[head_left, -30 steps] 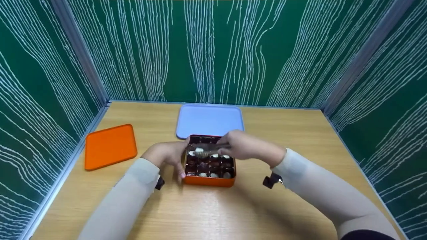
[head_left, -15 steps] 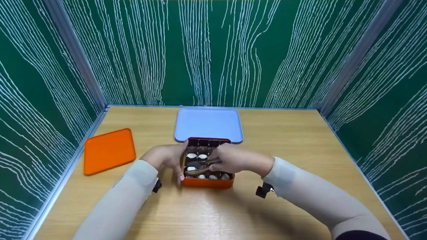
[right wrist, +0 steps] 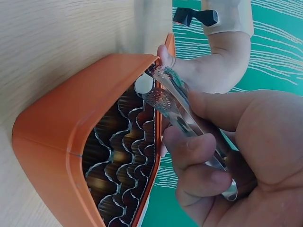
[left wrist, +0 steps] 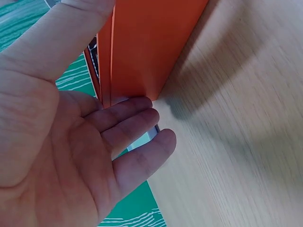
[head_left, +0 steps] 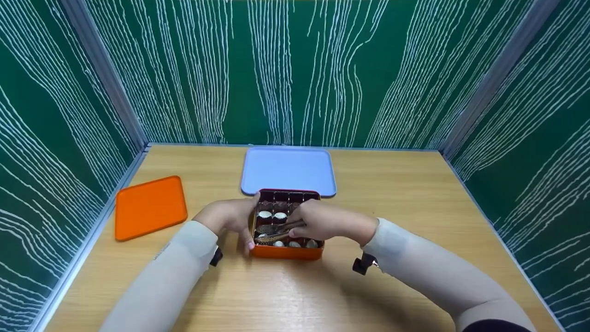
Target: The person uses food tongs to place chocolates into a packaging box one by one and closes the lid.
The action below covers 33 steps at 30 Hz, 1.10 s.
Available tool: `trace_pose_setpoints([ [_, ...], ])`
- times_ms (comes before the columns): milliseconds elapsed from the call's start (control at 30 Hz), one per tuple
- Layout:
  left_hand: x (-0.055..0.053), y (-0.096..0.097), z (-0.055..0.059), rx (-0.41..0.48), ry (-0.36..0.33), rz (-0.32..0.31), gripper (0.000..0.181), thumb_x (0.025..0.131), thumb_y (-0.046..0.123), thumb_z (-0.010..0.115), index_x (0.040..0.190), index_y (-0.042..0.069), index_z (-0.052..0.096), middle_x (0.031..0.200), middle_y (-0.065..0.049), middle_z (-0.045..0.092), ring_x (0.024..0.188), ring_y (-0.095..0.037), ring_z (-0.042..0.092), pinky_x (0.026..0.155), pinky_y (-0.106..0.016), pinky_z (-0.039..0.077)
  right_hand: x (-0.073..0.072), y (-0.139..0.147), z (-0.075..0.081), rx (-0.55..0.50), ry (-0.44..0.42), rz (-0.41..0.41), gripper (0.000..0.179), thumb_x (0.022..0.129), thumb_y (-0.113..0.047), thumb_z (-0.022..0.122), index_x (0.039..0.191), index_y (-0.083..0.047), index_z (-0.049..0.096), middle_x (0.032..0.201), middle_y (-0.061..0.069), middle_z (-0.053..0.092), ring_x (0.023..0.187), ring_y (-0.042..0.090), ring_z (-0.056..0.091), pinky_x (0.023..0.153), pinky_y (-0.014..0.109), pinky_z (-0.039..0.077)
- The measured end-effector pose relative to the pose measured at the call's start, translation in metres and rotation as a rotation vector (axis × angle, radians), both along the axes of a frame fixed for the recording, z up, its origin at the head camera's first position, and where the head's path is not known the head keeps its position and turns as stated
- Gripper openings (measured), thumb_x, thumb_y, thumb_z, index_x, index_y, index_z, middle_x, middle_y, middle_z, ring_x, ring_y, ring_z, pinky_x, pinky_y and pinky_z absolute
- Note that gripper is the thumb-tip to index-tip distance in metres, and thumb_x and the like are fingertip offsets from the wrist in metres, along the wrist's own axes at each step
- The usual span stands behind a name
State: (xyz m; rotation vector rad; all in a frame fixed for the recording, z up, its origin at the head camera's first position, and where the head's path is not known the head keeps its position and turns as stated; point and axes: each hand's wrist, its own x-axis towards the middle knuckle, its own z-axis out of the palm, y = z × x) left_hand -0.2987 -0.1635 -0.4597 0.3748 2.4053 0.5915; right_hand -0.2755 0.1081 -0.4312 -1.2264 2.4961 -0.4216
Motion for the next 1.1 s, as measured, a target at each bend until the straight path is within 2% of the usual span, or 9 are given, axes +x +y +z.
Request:
trace_pose_setpoints([
  [200, 0.000, 0.000, 0.001, 0.005, -0.032, 0.034, 0.170, 0.064, 0.026, 0.109, 0.182, 0.021, -0.014, 0.189, -0.021, 0.013, 0.177, -0.042, 0.017, 0.147, -0.057, 0.008, 0.000, 0.001, -0.001, 0.007, -0.018, -0.008, 0.019, 0.111, -0.024, 0.074, 0.099, -0.011, 0.082, 0.076, -0.008, 0.068, 0.063, 0.004, 0.056, 0.055, 0.022, 0.047],
  [567, 0.003, 0.002, 0.004, 0.010, -0.035, 0.047, 0.168, 0.066, 0.018, 0.110, 0.182, 0.022, -0.012, 0.191, -0.019, 0.010, 0.178, -0.042, 0.014, 0.147, -0.058, 0.008, 0.000, 0.002, 0.000, 0.002, -0.030, -0.011, 0.016, 0.111, -0.020, 0.074, 0.109, -0.008, 0.085, 0.085, -0.002, 0.077, 0.068, 0.005, 0.060, 0.060, 0.022, 0.054],
  [800, 0.002, 0.001, 0.004, -0.025, -0.010, 0.028, 0.169, 0.066, 0.026, 0.111, 0.183, 0.023, -0.010, 0.191, -0.016, 0.012, 0.177, -0.041, 0.018, 0.147, -0.059, 0.014, -0.001, 0.003, -0.004, -0.019, -0.026, 0.010, 0.016, 0.111, -0.020, 0.074, 0.102, -0.010, 0.083, 0.081, -0.004, 0.072, 0.066, 0.004, 0.056, 0.058, 0.022, 0.049],
  [900, 0.002, 0.000, 0.005, -0.039, -0.010, 0.019, 0.169, 0.066, 0.031, 0.111, 0.182, 0.024, -0.012, 0.191, -0.014, 0.012, 0.177, -0.038, 0.019, 0.146, -0.059, 0.018, -0.001, 0.004, -0.002, -0.032, 0.000, 0.014, 0.016, 0.110, -0.020, 0.076, 0.109, -0.007, 0.085, 0.089, 0.001, 0.080, 0.071, 0.004, 0.059, 0.062, 0.023, 0.053],
  [1000, 0.001, 0.000, 0.005, -0.035, -0.008, 0.014, 0.170, 0.066, 0.032, 0.110, 0.182, 0.024, -0.014, 0.191, -0.015, 0.013, 0.177, -0.036, 0.021, 0.146, -0.058, 0.020, 0.000, 0.006, 0.003, -0.042, 0.009, -0.006, 0.022, 0.108, -0.022, 0.078, 0.120, -0.004, 0.086, 0.106, 0.009, 0.087, 0.081, 0.008, 0.069, 0.072, 0.028, 0.063],
  [1067, 0.001, -0.001, 0.005, -0.015, -0.018, 0.023, 0.169, 0.067, 0.028, 0.110, 0.182, 0.024, -0.014, 0.191, -0.016, 0.012, 0.177, -0.036, 0.020, 0.147, -0.057, 0.017, 0.000, 0.010, 0.008, -0.047, -0.007, -0.031, 0.029, 0.108, -0.022, 0.078, 0.127, -0.001, 0.084, 0.117, 0.013, 0.087, 0.091, 0.014, 0.078, 0.083, 0.034, 0.070],
  [1100, 0.002, -0.001, 0.004, -0.006, -0.019, 0.025, 0.169, 0.067, 0.026, 0.110, 0.182, 0.023, -0.014, 0.191, -0.017, 0.012, 0.177, -0.036, 0.020, 0.147, -0.056, 0.016, -0.001, 0.013, 0.011, -0.049, -0.020, -0.045, 0.031, 0.108, -0.022, 0.078, 0.130, 0.000, 0.083, 0.119, 0.015, 0.087, 0.091, 0.019, 0.080, 0.083, 0.039, 0.071],
])
